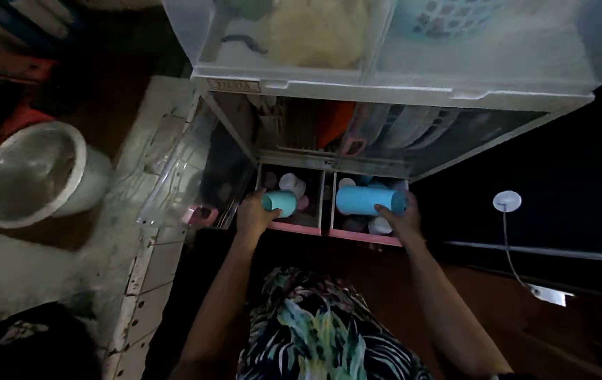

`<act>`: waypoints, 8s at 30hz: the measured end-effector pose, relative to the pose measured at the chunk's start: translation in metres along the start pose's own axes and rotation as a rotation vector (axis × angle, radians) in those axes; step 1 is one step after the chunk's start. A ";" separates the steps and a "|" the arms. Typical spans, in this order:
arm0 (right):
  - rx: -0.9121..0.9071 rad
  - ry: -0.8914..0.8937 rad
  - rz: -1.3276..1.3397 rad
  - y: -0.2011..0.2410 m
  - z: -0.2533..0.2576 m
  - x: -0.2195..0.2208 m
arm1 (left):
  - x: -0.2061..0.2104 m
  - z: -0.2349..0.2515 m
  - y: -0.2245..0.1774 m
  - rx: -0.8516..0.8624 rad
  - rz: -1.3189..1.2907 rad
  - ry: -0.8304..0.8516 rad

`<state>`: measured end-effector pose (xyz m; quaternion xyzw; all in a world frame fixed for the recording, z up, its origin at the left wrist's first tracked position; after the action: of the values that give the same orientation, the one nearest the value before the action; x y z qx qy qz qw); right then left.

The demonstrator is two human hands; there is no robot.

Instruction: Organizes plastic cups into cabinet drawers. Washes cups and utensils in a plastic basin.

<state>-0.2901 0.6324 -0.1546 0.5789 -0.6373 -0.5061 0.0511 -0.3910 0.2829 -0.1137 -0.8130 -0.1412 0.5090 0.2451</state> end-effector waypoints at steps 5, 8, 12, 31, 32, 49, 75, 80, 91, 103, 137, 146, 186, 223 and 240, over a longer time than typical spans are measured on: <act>0.004 0.240 0.011 0.001 0.002 0.081 | 0.056 0.048 0.017 -0.036 0.045 0.149; -0.021 0.303 -0.042 0.017 0.003 0.116 | 0.081 0.068 0.031 -0.069 0.061 0.235; -0.074 0.274 -0.125 0.037 0.014 0.135 | 0.100 0.083 0.038 -0.062 0.061 0.273; -0.189 0.210 -0.316 0.070 0.055 0.159 | 0.159 0.104 0.062 0.027 -0.199 0.348; -0.192 0.215 -0.325 0.071 0.055 0.161 | 0.165 0.104 0.064 0.030 -0.197 0.336; -0.326 0.354 -0.173 0.096 0.007 0.246 | 0.177 0.071 0.116 -0.153 -0.637 -0.313; -0.310 0.417 -0.449 0.074 0.041 0.304 | 0.173 0.025 0.094 -0.196 -0.404 -0.478; -0.313 0.497 -0.553 0.089 0.030 0.307 | 0.188 0.051 0.070 -0.175 -0.382 0.047; -0.449 0.698 -0.733 0.087 0.006 0.358 | 0.232 0.031 0.021 0.167 -0.265 0.250; -0.425 0.763 -0.993 0.011 0.020 0.374 | 0.243 0.031 0.037 0.188 -0.161 0.288; -0.242 0.154 -0.525 0.071 0.019 0.081 | 0.226 0.003 0.128 -0.535 -1.054 -0.630; -0.020 -0.072 -0.615 -0.004 0.096 0.035 | 0.213 0.037 0.084 -0.937 -1.571 -0.453; 0.910 0.232 0.164 -0.161 0.014 0.077 | 0.188 0.128 -0.127 0.490 -0.560 0.003; -0.022 -0.408 -0.271 -0.120 0.145 0.055 | 0.290 0.188 -0.109 0.418 -0.306 0.167; -0.395 -0.360 -0.131 -0.061 0.094 0.024 | 0.222 0.158 -0.014 -0.094 -1.212 -0.631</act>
<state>-0.3174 0.6796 -0.2554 0.4984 -0.4862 -0.7176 0.0160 -0.4341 0.4410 -0.3319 -0.4130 -0.6578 0.4879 0.3983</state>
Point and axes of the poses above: each hand's wrist, its own z-axis towards the middle knuckle, its own x-axis out of the palm, y = z × x, the point moved 6 cm from there along z, towards the middle knuckle, and after that the axes turned 14 degrees about x, right-handed, at the moved point
